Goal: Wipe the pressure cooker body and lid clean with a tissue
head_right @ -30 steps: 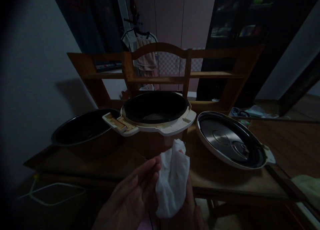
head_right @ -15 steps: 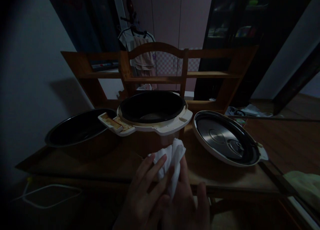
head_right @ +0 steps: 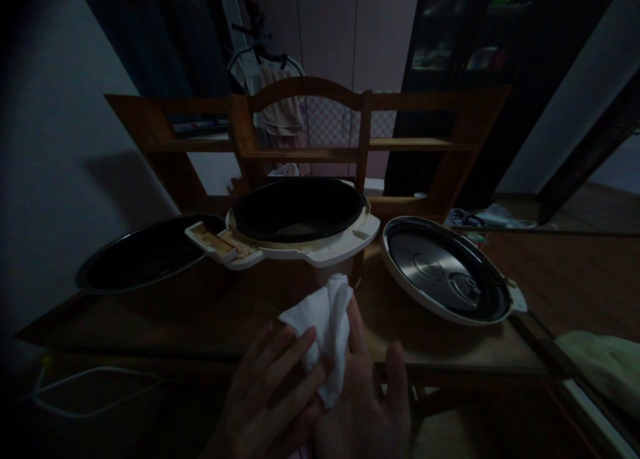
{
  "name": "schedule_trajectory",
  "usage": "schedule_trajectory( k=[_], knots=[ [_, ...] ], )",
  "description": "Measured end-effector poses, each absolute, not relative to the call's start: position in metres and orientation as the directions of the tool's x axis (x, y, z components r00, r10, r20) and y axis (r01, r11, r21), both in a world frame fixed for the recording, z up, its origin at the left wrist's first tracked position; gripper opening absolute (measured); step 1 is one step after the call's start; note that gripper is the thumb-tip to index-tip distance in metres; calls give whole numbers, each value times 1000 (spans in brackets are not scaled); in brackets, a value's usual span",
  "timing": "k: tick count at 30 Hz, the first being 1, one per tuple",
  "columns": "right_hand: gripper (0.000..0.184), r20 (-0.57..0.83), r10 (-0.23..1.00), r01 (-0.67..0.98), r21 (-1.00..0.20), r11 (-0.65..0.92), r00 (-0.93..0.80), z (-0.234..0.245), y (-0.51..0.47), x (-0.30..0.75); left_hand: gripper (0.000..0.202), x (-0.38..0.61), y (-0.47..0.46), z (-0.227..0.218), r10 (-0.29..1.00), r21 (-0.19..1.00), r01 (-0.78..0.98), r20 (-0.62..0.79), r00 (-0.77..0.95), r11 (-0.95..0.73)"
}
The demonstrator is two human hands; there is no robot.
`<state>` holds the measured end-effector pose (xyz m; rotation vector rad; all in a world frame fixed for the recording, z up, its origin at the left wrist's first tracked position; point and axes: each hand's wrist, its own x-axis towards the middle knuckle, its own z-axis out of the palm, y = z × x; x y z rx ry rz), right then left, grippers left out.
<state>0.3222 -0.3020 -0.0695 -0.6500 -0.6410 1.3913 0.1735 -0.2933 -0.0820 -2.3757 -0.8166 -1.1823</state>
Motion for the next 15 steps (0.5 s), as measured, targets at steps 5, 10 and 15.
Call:
schedule_trajectory(
  k=[5,10,15],
  knots=[
    [71,-84,985,-645,-763,33,150,-77,-302,333,30,156,-302,-99,424,173,649,870,252,-741],
    [56,-79,979,-593,-803,50,190,-87,-302,338,22,148,-287,-119,523,453,596,850,-64,-663],
    [63,310,925,-182,-918,352,220,-106,-300,338,10,140,-265,-135,748,724,552,616,-249,-413]
  ],
)
